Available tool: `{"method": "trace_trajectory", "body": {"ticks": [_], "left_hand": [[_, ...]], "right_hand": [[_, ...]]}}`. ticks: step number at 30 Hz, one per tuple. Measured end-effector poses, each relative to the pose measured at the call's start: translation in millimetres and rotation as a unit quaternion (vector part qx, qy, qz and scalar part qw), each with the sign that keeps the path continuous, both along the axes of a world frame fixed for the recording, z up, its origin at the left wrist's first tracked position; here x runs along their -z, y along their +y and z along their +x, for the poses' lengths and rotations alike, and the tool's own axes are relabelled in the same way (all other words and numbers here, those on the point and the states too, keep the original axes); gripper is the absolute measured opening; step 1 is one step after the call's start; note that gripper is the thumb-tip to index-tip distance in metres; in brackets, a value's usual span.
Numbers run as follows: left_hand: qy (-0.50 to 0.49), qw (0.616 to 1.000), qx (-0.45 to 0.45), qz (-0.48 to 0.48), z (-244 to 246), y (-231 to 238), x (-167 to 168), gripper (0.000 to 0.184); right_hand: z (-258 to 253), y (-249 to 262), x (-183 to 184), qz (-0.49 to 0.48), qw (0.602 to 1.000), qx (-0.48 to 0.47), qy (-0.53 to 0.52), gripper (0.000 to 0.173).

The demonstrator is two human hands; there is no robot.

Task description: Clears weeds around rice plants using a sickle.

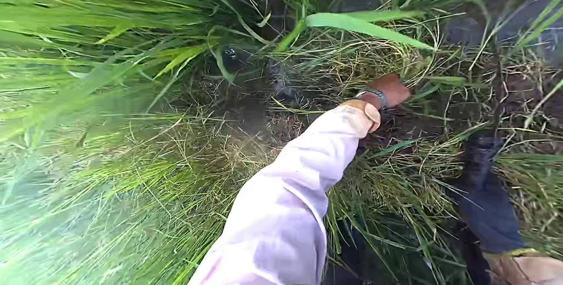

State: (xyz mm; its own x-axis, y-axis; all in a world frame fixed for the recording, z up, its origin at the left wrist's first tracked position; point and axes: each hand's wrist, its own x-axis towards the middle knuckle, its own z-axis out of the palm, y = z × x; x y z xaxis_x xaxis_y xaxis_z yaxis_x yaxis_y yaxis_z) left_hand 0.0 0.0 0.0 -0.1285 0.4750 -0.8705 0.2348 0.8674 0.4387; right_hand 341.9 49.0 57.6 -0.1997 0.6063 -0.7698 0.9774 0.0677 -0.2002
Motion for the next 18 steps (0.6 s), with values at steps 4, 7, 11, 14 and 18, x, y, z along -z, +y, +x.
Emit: {"method": "trace_trajectory", "body": {"ticks": [4, 7, 11, 14, 18], "left_hand": [[0.140, 0.986, 0.056, -0.067, -65.1, -70.0, 51.5, 0.056], [0.114, 0.993, -0.006, -0.038, -86.0, -74.6, 107.2, 0.077], [0.086, 0.987, 0.064, -0.116, -22.4, 8.6, 148.5, 0.094], [0.114, 0.974, 0.133, -0.142, 3.2, 27.3, 137.7, 0.049], [0.092, 0.988, 0.080, -0.098, 41.5, 32.0, 64.5, 0.045]], "right_hand": [[-10.0, 5.2, -4.7, -0.031, 0.999, 0.029, -0.009, 0.055], [-9.4, 6.1, -1.4, -0.047, 0.997, 0.055, -0.006, 0.055], [5.2, 5.4, 6.7, -0.067, 0.995, 0.074, -0.004, 0.055], [4.9, 11.9, 9.9, -0.078, 0.994, 0.080, 0.017, 0.053], [14.9, 4.5, 8.7, -0.059, 0.998, 0.029, 0.022, 0.056]]}}
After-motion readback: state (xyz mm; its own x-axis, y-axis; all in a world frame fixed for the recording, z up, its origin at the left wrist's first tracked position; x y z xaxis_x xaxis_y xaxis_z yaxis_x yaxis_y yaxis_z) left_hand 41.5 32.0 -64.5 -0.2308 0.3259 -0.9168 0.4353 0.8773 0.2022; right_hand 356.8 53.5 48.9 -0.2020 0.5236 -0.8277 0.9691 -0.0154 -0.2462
